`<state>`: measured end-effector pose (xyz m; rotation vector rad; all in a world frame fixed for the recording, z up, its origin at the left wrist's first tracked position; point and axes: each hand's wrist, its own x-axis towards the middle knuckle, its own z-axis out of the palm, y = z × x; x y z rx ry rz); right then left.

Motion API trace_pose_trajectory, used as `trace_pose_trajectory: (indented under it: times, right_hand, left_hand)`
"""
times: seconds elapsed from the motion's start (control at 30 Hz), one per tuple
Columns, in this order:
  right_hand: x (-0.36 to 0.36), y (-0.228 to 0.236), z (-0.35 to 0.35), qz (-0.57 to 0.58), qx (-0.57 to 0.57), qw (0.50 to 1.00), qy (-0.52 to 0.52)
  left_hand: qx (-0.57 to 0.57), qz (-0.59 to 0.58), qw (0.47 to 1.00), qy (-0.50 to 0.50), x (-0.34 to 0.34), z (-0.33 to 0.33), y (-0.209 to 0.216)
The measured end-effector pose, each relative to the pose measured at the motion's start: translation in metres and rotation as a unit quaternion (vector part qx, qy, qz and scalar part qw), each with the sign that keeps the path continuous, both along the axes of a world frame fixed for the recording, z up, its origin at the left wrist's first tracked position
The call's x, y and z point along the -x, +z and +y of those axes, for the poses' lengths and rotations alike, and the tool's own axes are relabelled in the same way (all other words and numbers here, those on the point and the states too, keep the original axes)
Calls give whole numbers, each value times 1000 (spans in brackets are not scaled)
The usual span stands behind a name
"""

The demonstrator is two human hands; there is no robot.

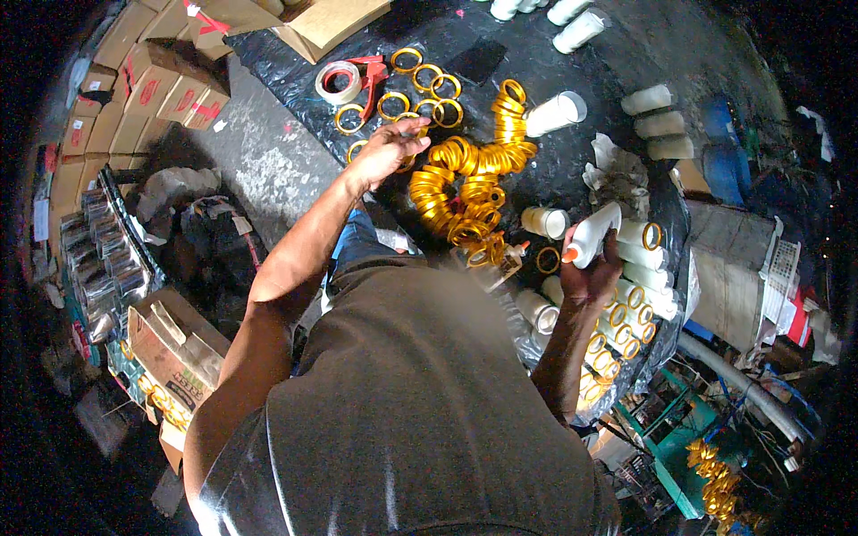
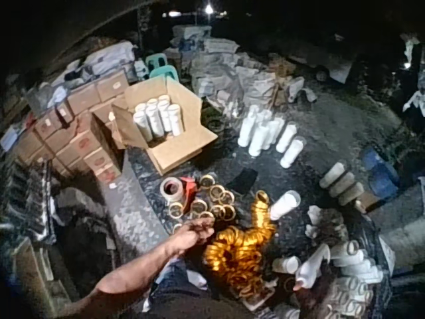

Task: The person applies glue to the rim of white cylindrical objects and attaches gold rings to them. The person then places the assembled cylinders into a cardboard box. The person also uses a tape dispenser to seal the box.

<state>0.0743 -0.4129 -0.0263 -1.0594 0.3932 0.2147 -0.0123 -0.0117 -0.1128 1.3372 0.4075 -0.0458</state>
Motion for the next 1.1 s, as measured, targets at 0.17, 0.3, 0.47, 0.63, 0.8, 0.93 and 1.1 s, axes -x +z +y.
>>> trace_pose_trajectory:
  times: [0.17, 0.3, 0.47, 0.63, 0.8, 0.93, 1.1]
  right_hand:
    - [7, 5, 22, 37, -136, 989, 40]
    - [12, 38, 84, -59, -103, 989, 85]
    - [3, 50, 139, -200, -67, 969, 127]
    - [3, 58, 173, -281, -44, 950, 127]
    - [7, 53, 184, -289, -20, 948, 132]
    - [9, 42, 185, -327, 53, 935, 126]
    - [20, 59, 189, -373, 147, 909, 112]
  left_hand:
    - [383, -107, 917, -23, 26, -12, 41]
    - [440, -153, 883, -57, 34, -28, 73]
    - [332, -207, 918, -68, 33, -36, 85]
    - [287, -225, 930, -54, 29, -41, 93]
    - [296, -232, 925, -60, 28, -41, 92]
    - [284, -228, 930, -56, 26, -43, 94]
    - [275, -213, 937, -21, 26, -49, 92]
